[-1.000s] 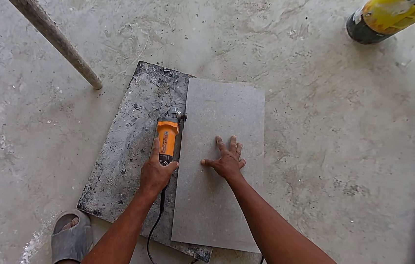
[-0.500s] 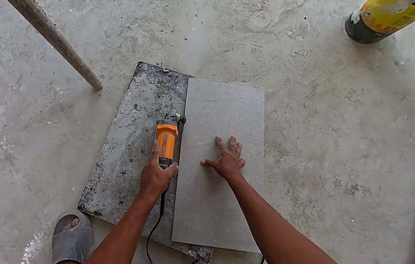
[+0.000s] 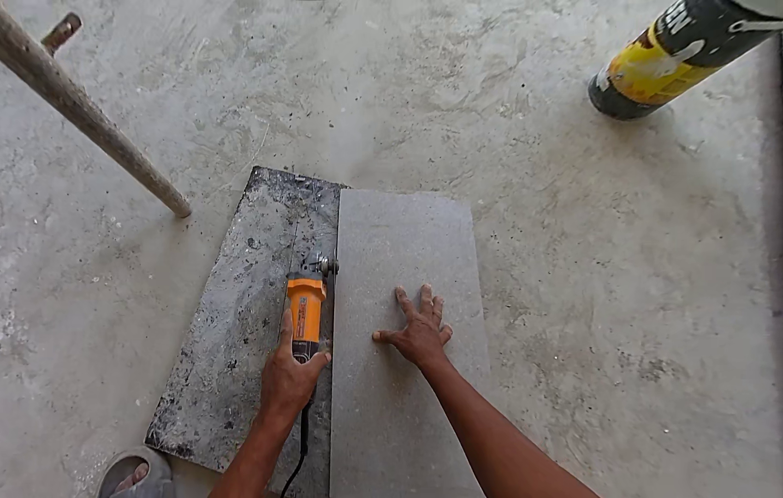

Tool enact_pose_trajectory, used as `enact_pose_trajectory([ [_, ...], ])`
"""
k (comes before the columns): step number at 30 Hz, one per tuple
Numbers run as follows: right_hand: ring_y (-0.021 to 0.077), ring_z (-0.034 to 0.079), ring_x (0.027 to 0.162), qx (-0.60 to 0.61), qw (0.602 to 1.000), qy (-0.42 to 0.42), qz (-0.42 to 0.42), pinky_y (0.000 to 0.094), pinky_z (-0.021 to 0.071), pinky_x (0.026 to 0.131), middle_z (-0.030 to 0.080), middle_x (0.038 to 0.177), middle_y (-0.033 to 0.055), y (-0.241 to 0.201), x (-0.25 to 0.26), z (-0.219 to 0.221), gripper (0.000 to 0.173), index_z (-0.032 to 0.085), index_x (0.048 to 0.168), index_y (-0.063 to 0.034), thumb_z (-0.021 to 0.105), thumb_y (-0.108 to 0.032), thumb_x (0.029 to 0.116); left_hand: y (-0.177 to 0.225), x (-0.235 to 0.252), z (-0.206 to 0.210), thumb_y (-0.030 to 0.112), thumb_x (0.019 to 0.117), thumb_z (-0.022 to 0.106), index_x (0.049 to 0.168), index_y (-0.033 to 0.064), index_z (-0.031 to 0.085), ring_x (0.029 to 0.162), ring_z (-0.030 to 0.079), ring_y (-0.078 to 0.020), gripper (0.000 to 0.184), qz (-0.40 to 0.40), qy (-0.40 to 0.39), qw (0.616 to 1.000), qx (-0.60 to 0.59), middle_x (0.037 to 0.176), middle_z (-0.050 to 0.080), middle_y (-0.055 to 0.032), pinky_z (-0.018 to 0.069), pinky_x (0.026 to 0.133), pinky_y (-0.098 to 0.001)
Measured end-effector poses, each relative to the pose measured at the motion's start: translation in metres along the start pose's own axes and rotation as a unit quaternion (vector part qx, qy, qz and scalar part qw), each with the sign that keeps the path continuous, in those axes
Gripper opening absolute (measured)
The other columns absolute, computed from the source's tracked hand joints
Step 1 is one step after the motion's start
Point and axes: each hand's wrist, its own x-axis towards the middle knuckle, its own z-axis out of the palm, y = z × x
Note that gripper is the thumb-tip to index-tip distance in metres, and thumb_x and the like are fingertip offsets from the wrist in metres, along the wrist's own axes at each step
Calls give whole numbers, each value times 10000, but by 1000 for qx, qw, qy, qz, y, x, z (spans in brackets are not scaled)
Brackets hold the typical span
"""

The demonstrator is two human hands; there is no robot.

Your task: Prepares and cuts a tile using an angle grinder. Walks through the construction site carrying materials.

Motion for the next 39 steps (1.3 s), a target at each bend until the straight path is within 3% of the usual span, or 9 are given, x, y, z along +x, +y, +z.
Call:
enact_pose_trajectory([
  [7, 403, -87, 1587, -2, 1000, -14, 5, 809, 115, 1136, -48, 1744, 84, -2, -2, -2, 1105, 279, 1618, -426, 914, -514, 718, -4, -3, -3, 472, 826, 813, 1657, 260, 229, 899, 718, -310, 1037, 3, 13, 1000, -21, 1043, 727, -165, 573, 835, -546],
  [14, 412, -86, 1585, 2, 1000, -5, -1, 809, 101, 1134, -55, 1743, 97, 3, -3, 2, 1089, 290, 1619, -410, 908, -513, 728, 16, 10, -8, 465, 853, 823, 1662, 318, 183, 920, 707, -377, 1042, -7, 11, 1000, -5, 1054, 722, -205, 553, 837, -603],
  [20, 418, -94, 1582, 0, 1000, -6, -3, 813, 105, 1125, -56, 1743, 94, 3, -3, 2, 1079, 299, 1619, -401, 905, -511, 732, 13, 4, 1, 492, 862, 810, 1661, 354, 160, 924, 709, -376, 1040, -12, 11, 1000, 12, 1053, 725, -193, 555, 834, -603],
  [39, 425, -86, 1581, 5, 1000, -2, -3, 825, 101, 1121, -71, 1739, 116, 1, -1, 1, 1104, 299, 1621, -383, 924, -487, 717, 3, -4, 1, 443, 863, 814, 1658, 347, 177, 849, 707, -391, 1024, -2, 3, 1000, 5, 997, 718, -212, 558, 753, -620],
])
